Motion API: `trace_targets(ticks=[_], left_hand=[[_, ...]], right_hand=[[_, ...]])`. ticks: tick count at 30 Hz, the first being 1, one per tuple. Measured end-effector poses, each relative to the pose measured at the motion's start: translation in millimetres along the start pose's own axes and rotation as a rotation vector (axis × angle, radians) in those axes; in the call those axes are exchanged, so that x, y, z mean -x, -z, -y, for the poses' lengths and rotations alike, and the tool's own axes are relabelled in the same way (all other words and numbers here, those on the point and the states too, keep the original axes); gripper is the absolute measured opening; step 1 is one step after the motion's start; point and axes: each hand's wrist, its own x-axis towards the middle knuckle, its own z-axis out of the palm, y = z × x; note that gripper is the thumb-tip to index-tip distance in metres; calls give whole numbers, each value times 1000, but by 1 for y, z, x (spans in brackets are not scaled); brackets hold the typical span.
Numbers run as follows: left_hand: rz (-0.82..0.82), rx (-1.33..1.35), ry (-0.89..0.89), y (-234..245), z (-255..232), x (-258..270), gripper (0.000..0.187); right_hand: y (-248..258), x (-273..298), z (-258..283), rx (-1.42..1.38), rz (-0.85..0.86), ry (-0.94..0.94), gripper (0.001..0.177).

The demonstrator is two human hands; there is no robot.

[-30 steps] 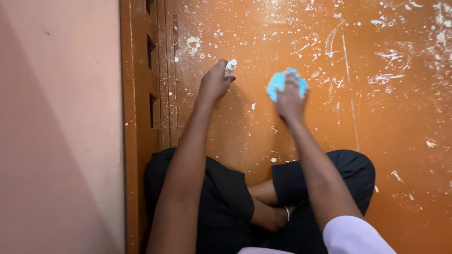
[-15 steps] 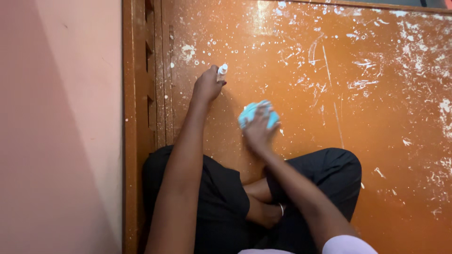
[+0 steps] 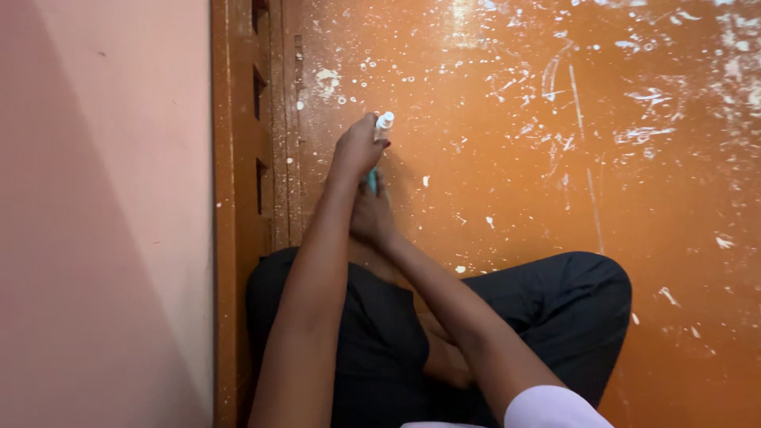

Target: The person sits on the floor and cleans a large orange wooden surface using a spray bottle and a blue cloth. They repeatedly spray the surface and wipe it down in circular and back-and-forth motions.

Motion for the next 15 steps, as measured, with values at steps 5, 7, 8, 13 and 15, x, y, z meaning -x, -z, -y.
trace_targets(ticks=[5,7,8,13,15], left_hand=[[-25,-5,-23,-7,4,-4,40],[-42,17,-53,-8,2,-6,40],[-51,30,-69,-8,1,-7,41],[-78,64,-77,-16,0,-7,41],[-92,55,-88,-18,0,-6,40]], right_hand=[[23,-38,-52,-42,116,-250,67],[40,-36,-76,-56,185,-371,64],[47,-30,-86,-65,72,-404,59],[61,9,-125,-2,23,-515,60],[56,26,-121,14,-19,-565,61]])
